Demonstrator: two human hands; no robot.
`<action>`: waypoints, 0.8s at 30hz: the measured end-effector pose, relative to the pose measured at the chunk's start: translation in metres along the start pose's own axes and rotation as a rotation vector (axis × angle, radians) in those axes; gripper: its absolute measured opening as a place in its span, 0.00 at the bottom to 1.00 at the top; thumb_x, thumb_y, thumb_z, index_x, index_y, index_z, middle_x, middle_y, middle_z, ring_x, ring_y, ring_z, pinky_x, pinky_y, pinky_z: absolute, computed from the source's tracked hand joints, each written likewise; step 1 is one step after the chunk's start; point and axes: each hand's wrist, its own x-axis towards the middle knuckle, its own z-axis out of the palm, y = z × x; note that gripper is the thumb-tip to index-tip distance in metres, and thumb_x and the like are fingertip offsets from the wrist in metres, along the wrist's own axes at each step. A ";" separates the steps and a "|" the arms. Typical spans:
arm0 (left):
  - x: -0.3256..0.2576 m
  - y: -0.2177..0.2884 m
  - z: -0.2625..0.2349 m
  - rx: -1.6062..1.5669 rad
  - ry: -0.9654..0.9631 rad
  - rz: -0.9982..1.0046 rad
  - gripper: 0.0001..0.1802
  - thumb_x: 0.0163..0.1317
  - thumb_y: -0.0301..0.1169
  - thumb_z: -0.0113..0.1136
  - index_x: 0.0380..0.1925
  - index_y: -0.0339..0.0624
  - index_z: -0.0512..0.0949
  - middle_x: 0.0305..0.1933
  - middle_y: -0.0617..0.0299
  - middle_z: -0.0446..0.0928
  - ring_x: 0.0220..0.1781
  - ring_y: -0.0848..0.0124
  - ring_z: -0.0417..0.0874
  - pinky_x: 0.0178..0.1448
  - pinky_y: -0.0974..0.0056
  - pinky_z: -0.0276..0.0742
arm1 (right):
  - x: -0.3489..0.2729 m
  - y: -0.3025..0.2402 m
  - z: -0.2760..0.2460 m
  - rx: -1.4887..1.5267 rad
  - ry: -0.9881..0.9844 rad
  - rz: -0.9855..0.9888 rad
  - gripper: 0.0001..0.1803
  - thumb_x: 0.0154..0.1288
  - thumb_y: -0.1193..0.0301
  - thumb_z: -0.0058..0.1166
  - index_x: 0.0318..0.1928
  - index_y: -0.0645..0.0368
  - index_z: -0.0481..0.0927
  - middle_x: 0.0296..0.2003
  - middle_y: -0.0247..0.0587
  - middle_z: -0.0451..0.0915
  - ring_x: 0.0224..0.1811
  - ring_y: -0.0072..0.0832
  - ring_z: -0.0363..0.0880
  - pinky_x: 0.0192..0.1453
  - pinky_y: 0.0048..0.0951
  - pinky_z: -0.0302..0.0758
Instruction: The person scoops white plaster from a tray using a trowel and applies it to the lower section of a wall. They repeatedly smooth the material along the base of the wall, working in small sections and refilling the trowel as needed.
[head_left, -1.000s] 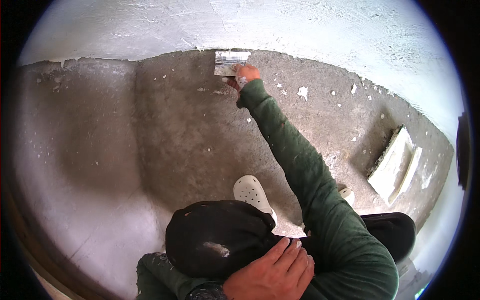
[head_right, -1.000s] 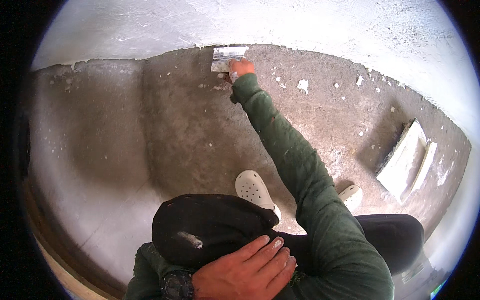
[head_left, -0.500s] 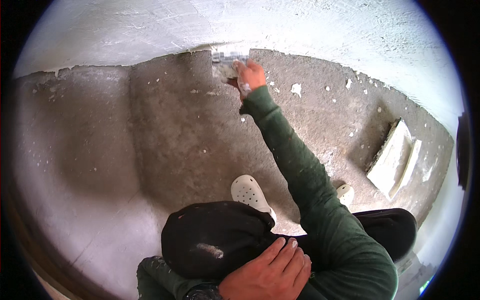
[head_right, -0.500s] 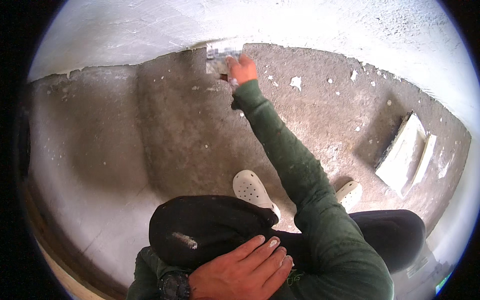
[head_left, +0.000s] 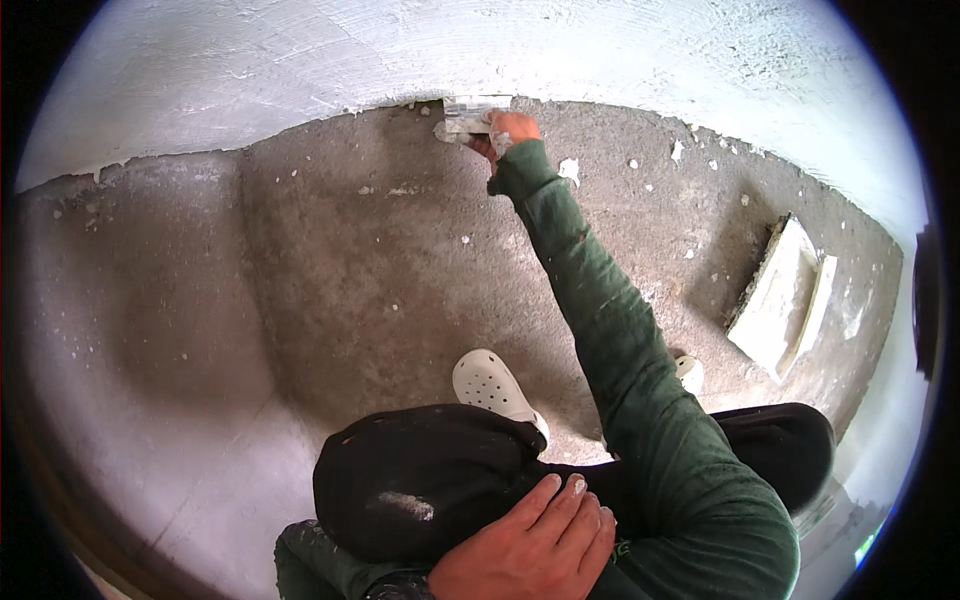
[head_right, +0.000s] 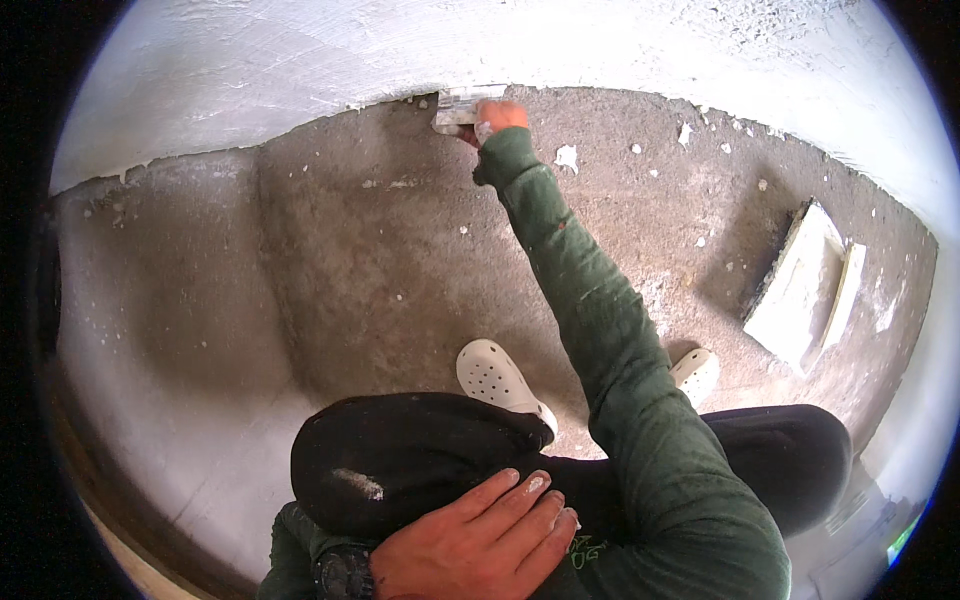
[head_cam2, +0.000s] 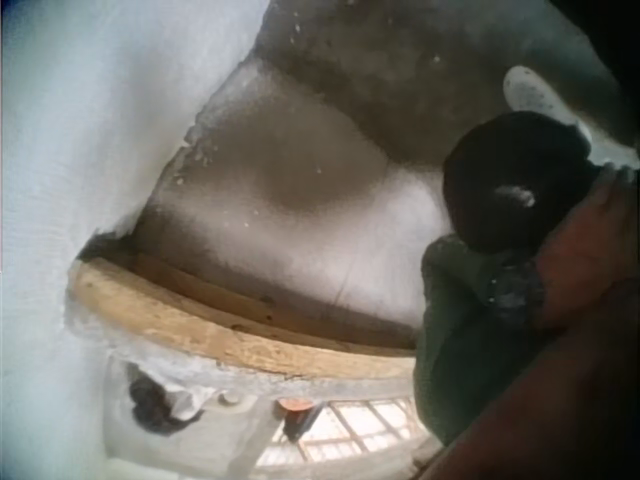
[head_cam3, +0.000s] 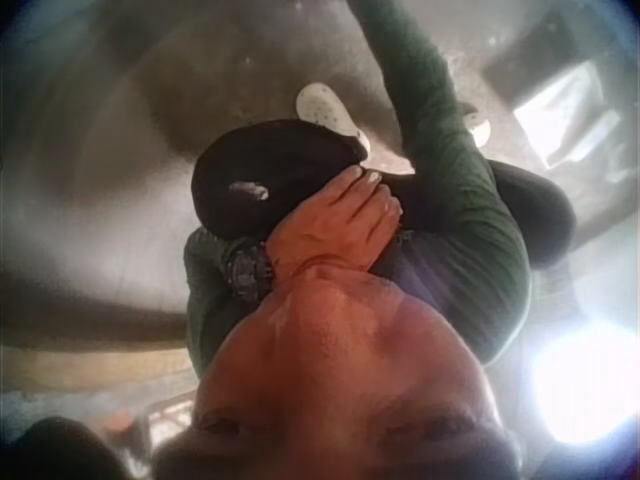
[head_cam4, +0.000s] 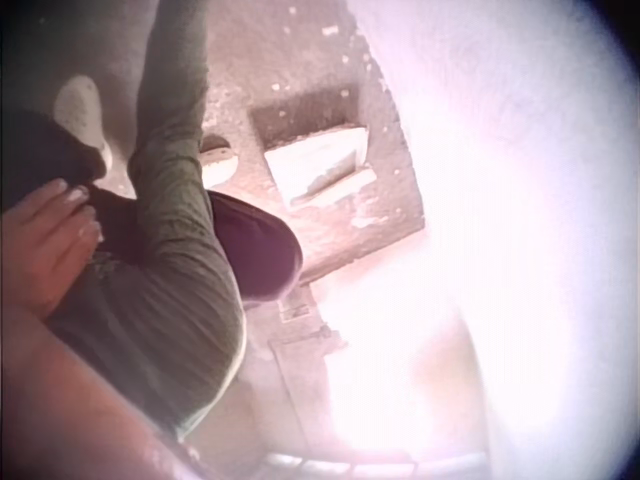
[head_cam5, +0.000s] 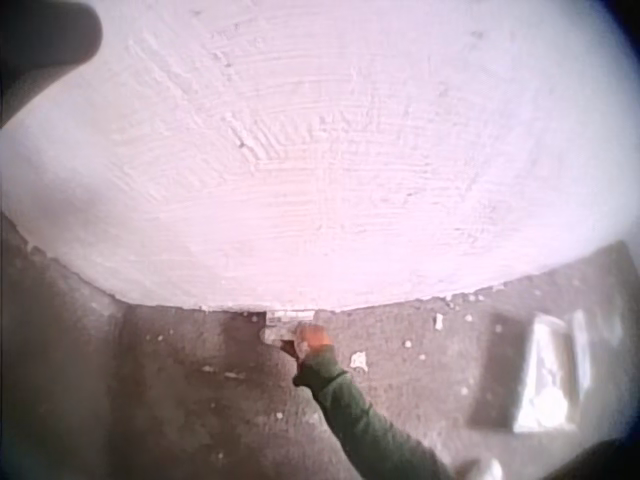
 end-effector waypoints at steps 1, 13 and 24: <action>0.000 0.000 0.000 0.003 -0.003 -0.004 0.21 0.57 0.34 0.49 0.47 0.31 0.75 0.50 0.48 0.75 0.58 0.56 0.73 0.70 0.55 0.60 | 0.003 -0.004 -0.004 0.053 0.023 0.011 0.06 0.62 0.73 0.56 0.35 0.63 0.78 0.34 0.35 0.83 0.38 0.27 0.83 0.41 0.24 0.83; 0.004 0.001 -0.003 -0.023 -0.065 -0.091 0.21 0.59 0.34 0.48 0.48 0.32 0.74 0.52 0.50 0.75 0.61 0.56 0.71 0.71 0.55 0.57 | -0.020 -0.038 0.024 1.447 0.105 0.387 0.13 0.70 0.72 0.42 0.46 0.72 0.70 0.35 0.52 0.78 0.31 0.36 0.82 0.26 0.34 0.83; 0.000 -0.010 -0.001 -0.097 -0.042 -0.001 0.21 0.59 0.34 0.47 0.49 0.32 0.74 0.53 0.49 0.74 0.61 0.55 0.70 0.71 0.54 0.57 | 0.017 -0.030 0.012 1.416 0.058 0.075 0.16 0.64 0.66 0.55 0.43 0.69 0.75 0.33 0.45 0.79 0.29 0.32 0.80 0.29 0.35 0.78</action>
